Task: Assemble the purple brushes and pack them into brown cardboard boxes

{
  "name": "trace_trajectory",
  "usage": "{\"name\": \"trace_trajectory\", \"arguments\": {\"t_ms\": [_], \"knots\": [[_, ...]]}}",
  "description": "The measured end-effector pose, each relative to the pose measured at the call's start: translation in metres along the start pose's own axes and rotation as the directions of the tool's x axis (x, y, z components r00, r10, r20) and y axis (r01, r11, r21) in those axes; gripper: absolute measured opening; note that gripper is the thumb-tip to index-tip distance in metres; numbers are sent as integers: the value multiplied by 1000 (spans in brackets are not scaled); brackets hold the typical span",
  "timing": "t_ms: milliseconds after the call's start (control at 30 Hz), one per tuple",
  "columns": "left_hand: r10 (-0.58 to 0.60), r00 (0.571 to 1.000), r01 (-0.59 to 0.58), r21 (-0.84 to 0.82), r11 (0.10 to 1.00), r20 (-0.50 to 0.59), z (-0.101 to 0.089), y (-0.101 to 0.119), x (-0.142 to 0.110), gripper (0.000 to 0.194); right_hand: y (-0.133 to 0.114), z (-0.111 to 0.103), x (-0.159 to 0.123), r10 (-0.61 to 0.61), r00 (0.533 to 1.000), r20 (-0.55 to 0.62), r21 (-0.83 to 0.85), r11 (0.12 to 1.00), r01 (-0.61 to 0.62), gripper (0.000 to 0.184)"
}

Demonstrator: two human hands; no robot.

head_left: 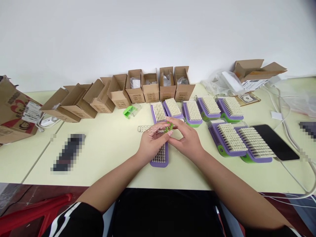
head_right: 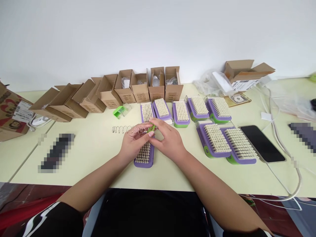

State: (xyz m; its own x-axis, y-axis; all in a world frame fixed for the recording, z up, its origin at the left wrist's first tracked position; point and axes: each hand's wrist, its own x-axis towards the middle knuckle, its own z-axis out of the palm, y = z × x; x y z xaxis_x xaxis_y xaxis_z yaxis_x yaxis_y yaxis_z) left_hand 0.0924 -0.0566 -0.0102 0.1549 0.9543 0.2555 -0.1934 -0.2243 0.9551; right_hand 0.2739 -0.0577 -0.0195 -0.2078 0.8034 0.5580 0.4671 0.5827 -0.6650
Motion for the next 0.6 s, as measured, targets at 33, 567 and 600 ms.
{"name": "trace_trajectory", "arguments": {"t_ms": [33, 567, 600], "knots": [[7, 1000, -7, 25, 1000, -12, 1, 0, -1, 25, 0, 1, 0, -10, 1000, -4, -21, 1000, 10, 63], [-35, 998, 39, 64, 997, -60, 4, -1, -5, 29, -3, 5, 1, -134, 988, -80, -214, 970, 114, 65], [-34, 997, 38, 63, 997, -62, 4, -1, -5, 30, -3, 6, 1, -140, 987, -76, -222, 968, 120, 64]]}}
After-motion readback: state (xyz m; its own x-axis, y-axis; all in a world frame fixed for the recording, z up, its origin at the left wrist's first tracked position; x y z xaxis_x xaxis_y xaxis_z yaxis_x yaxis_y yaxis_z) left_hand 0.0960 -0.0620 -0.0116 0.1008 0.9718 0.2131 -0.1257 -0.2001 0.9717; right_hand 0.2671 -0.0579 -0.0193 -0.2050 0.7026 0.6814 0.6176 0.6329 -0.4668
